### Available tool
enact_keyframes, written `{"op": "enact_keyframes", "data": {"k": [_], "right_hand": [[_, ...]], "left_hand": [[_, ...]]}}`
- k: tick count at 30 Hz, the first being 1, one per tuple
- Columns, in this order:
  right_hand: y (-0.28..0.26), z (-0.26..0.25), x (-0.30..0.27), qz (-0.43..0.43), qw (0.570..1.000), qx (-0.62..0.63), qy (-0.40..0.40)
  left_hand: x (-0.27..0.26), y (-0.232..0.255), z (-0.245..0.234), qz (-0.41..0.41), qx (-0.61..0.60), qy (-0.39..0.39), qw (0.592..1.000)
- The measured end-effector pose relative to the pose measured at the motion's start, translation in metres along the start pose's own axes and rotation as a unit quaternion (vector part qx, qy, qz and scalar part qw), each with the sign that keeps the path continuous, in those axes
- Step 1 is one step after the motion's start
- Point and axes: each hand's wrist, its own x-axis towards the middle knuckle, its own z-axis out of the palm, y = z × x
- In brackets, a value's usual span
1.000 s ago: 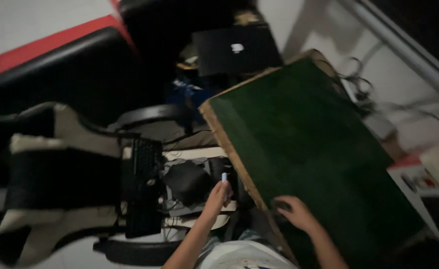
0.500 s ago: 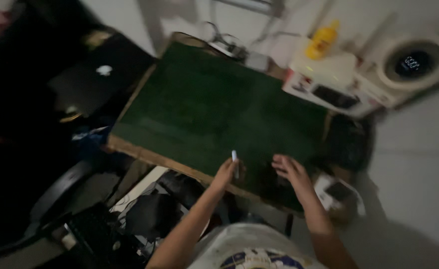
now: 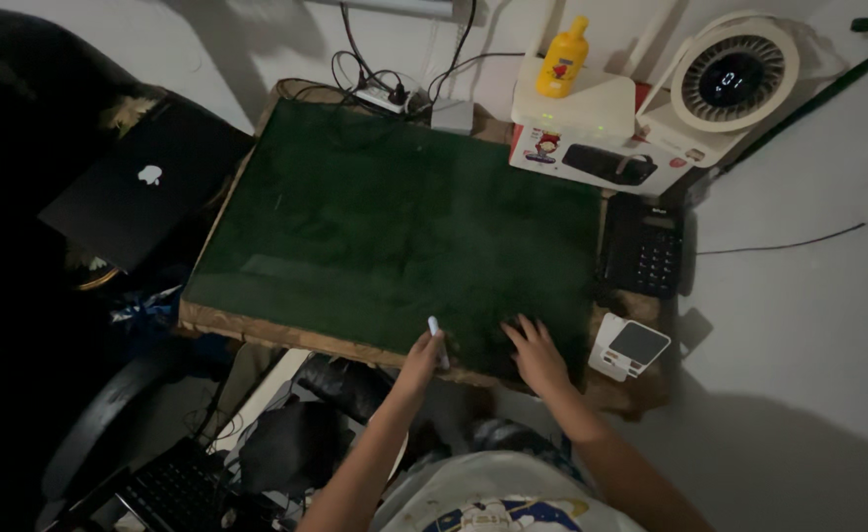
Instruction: The person cleans a green desk surface using a dark cloth. They move various items including a router, a fan, a phone stand, and a bottle of liquid aside to wipe the surface underneath. The person also wipes a black laptop and a white phone stand before placing them back on the desk.
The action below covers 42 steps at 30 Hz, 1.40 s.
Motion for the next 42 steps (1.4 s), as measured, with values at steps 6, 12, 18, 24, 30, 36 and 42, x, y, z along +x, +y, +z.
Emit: {"op": "enact_keyframes", "data": {"k": [6,12,18,24,30,36,42], "right_hand": [[0.03,-0.023,-0.008,0.002,0.993,-0.104,-0.063],[0.017,-0.055,0.034,-0.007,0.899,0.439,0.009],[0.007,-0.133,0.03,-0.001,0.459,0.878,-0.135],[0.005,-0.157,0.027,-0.028,0.412,0.893,-0.178],[0.013,-0.147,0.027,-0.005,0.419,0.885,-0.202],[-0.008,-0.093,0.047,0.023,0.506,0.836,-0.211],[-0.103,-0.023,0.051,0.036,0.509,0.775,-0.373]], "left_hand": [[0.031,-0.032,0.014,0.051,-0.05,-0.046,0.996],[0.06,-0.043,0.055,0.119,0.057,0.006,0.991],[0.048,-0.028,0.088,0.224,0.516,0.206,0.8],[0.046,-0.006,0.116,0.241,0.576,0.18,0.76],[0.033,-0.002,0.136,0.22,0.552,0.186,0.782],[0.007,0.003,0.127,0.328,0.291,0.335,0.834],[-0.044,0.009,0.125,0.311,0.457,0.451,0.701]]}}
